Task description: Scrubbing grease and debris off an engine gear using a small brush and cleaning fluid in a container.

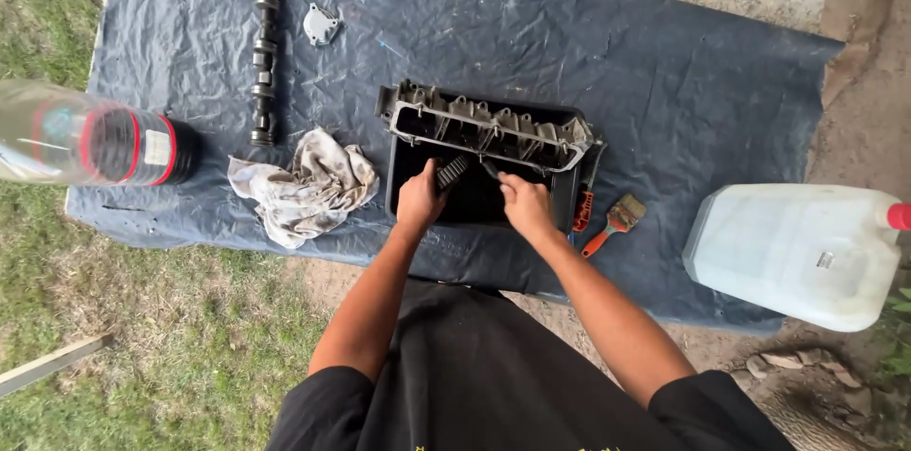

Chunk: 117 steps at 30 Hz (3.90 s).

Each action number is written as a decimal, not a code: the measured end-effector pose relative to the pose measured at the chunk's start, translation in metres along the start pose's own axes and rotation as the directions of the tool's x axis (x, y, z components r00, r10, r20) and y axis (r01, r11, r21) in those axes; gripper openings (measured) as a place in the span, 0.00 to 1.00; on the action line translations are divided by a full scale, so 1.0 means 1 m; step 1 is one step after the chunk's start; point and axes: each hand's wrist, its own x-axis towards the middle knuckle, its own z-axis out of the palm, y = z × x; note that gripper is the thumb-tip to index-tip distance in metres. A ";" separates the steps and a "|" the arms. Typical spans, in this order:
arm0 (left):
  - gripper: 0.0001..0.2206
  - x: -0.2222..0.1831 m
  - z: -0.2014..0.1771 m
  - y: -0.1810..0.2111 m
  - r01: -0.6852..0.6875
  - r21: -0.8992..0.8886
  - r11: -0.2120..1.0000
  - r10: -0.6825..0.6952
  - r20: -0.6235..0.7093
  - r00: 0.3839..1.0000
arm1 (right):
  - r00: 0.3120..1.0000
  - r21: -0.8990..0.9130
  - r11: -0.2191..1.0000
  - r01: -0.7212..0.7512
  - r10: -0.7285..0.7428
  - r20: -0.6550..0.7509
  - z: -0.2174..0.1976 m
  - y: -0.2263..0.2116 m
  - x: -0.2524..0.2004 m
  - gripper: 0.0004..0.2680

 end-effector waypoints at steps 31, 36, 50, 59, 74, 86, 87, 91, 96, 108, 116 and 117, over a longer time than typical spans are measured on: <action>0.14 0.022 0.049 -0.033 -0.087 0.207 0.975 0.112 -0.113 0.987 | 0.998 -0.010 1.000 -0.019 0.019 0.055 -0.010 -0.110 -0.006 0.12; 0.14 0.026 0.057 -0.038 -0.075 0.203 0.976 0.097 -0.098 0.990 | 0.995 0.050 0.996 -0.077 0.073 0.074 -0.021 -0.139 0.006 0.14; 0.19 0.019 0.049 -0.036 -0.058 0.162 0.985 0.071 -0.071 0.995 | 0.998 0.033 0.999 0.038 -0.039 0.047 0.022 -0.065 -0.018 0.11; 0.16 0.017 0.037 -0.027 -0.023 0.159 0.987 0.033 -0.058 0.998 | 0.999 0.078 0.997 0.008 -0.012 0.041 0.010 -0.079 -0.018 0.11; 0.14 0.017 0.037 -0.030 0.026 0.095 0.995 -0.021 -0.060 0.998 | 0.988 0.011 0.992 0.128 -0.128 0.085 0.016 -0.058 -0.005 0.12; 0.15 0.016 0.043 -0.029 -0.029 0.193 0.981 0.042 -0.062 0.997 | 0.987 0.037 0.990 0.138 -0.141 0.075 0.008 -0.081 0.014 0.11; 0.15 0.014 0.042 -0.028 -0.022 0.181 0.983 0.034 -0.065 0.997 | 0.980 -0.011 0.988 0.151 -0.149 0.130 -0.004 -0.090 0.008 0.12; 0.18 0.013 0.039 -0.027 0.002 0.185 0.983 0.010 -0.061 0.998 | 0.973 -0.049 0.986 0.158 -0.147 0.178 0.002 -0.062 0.004 0.12; 0.14 0.015 0.036 -0.024 -0.026 0.198 0.980 0.043 -0.082 0.996 | 0.978 0.018 0.988 0.152 -0.153 0.139 0.005 -0.072 0.012 0.12; 0.18 0.013 0.054 -0.035 -0.034 0.208 0.978 0.049 -0.068 0.997 | 0.968 0.021 0.999 0.034 -0.038 0.247 -0.013 -0.077 -0.009 0.11; 0.19 0.018 0.046 -0.034 -0.049 0.210 0.976 0.069 -0.089 0.994 | 0.966 0.061 0.991 0.117 -0.128 0.223 -0.012 -0.084 0.005 0.12; 0.19 0.017 0.046 -0.032 -0.040 0.205 0.978 0.058 -0.082 0.995 | 0.963 0.036 0.994 0.099 -0.105 0.249 -0.015 -0.078 -0.002 0.12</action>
